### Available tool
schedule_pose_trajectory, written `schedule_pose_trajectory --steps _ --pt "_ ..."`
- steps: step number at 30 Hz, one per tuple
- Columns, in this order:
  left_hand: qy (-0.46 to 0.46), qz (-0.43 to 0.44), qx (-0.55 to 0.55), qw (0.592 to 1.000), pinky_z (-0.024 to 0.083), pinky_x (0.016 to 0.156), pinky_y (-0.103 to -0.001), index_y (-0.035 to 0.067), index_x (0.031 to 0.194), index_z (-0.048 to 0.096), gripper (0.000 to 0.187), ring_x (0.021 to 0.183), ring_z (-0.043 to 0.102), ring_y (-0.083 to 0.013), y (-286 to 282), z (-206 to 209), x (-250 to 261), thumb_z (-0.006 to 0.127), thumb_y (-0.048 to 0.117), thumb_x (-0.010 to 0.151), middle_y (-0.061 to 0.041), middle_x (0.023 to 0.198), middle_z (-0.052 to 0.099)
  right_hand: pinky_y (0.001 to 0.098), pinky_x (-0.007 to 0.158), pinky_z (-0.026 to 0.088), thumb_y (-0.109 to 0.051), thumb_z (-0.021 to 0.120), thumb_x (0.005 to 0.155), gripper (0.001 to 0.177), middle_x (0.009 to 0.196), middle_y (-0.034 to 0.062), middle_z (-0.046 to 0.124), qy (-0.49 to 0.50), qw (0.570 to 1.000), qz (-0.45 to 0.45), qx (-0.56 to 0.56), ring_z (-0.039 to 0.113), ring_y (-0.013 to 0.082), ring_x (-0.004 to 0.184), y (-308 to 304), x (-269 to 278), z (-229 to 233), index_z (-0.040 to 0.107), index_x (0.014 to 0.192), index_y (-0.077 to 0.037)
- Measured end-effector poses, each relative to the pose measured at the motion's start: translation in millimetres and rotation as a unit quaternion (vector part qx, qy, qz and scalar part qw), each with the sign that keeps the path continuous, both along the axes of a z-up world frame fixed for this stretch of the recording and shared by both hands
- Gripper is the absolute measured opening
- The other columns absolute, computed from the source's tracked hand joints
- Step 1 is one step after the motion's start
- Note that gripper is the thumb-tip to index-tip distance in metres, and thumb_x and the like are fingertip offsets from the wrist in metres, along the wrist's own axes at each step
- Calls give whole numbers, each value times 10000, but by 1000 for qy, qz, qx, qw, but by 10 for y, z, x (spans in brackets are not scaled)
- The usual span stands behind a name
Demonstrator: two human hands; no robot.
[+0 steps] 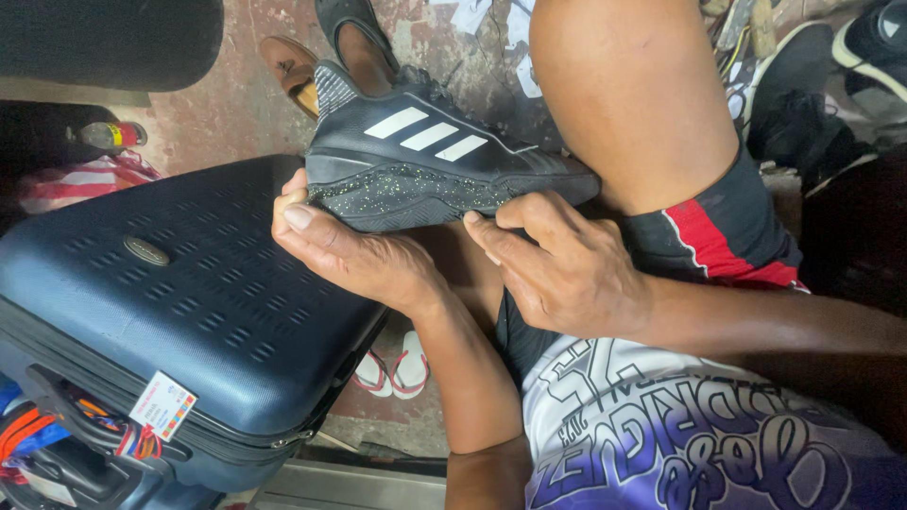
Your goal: The person holds a black Adidas sneaker and uses a small pointed tool to scrape and clean the sole and side edges. The person rotates the shoe to access different areas, focusing on the textured sole and the upper edge where the sole meets the upper.
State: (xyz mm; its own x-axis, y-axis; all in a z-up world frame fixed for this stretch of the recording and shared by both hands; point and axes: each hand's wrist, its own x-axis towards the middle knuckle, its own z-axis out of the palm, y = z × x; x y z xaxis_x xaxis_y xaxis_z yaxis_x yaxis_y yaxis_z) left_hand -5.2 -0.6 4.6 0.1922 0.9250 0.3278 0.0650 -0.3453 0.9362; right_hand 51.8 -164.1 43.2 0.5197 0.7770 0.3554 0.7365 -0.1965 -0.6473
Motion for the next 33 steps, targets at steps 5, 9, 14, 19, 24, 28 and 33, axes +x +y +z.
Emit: schedule_pose_trajectory --steps 5,9,14,19,24,28,33 --pt "-25 -18 -28 999 541 916 -348 -29 1205 532 446 1036 574 -180 -19 7 -8 361 382 1179 -120 1159 531 311 606 535 -8 739 806 454 996 58 577 1 1000 -6 7 641 200 873 39 -13 -27 714 1260 -10" --pt "-13 -5 -20 1000 544 933 -344 -31 1212 538 456 1047 571 -179 -6 7 -9 349 383 1180 -123 1174 527 312 594 532 -19 755 820 442 992 58 577 1 1000 -16 11 643 200 864 83 -22 -31 716 1261 -23" --pt "-22 -6 -25 999 541 951 -361 -31 1190 543 462 1053 573 -193 -10 -17 -30 346 386 1182 -129 1174 533 311 585 531 -20 756 821 450 998 61 586 14 1000 -10 8 648 207 861 117 -20 -19 711 1269 -28" --pt "-24 1 -32 999 542 977 -368 -24 1211 542 473 1103 569 -190 -30 -21 -35 334 399 1168 -105 1210 510 320 627 553 -8 722 841 445 1031 82 579 47 998 25 17 658 216 882 82 39 52 692 1284 -19" --pt "-74 -30 -65 995 519 941 -345 -18 1183 525 445 1036 562 -179 -27 -26 -40 352 392 1193 -122 1136 538 334 664 558 0 702 898 393 1049 95 580 127 991 40 7 639 209 823 6 66 104 681 1291 -4" --pt "-118 -46 -83 988 543 972 -378 -8 1190 525 421 1088 577 -194 -11 -8 -8 355 375 1153 -96 1182 517 339 630 549 -12 714 860 410 1027 111 577 125 991 51 -13 643 216 801 -25 83 121 688 1269 1" --pt "-96 -34 -65 993 520 990 -358 -10 1209 527 424 1071 568 -180 -13 -19 -31 356 377 1189 -113 1165 533 320 660 565 -13 714 851 451 1035 103 567 99 993 57 -4 651 223 872 -46 57 112 667 1298 24"
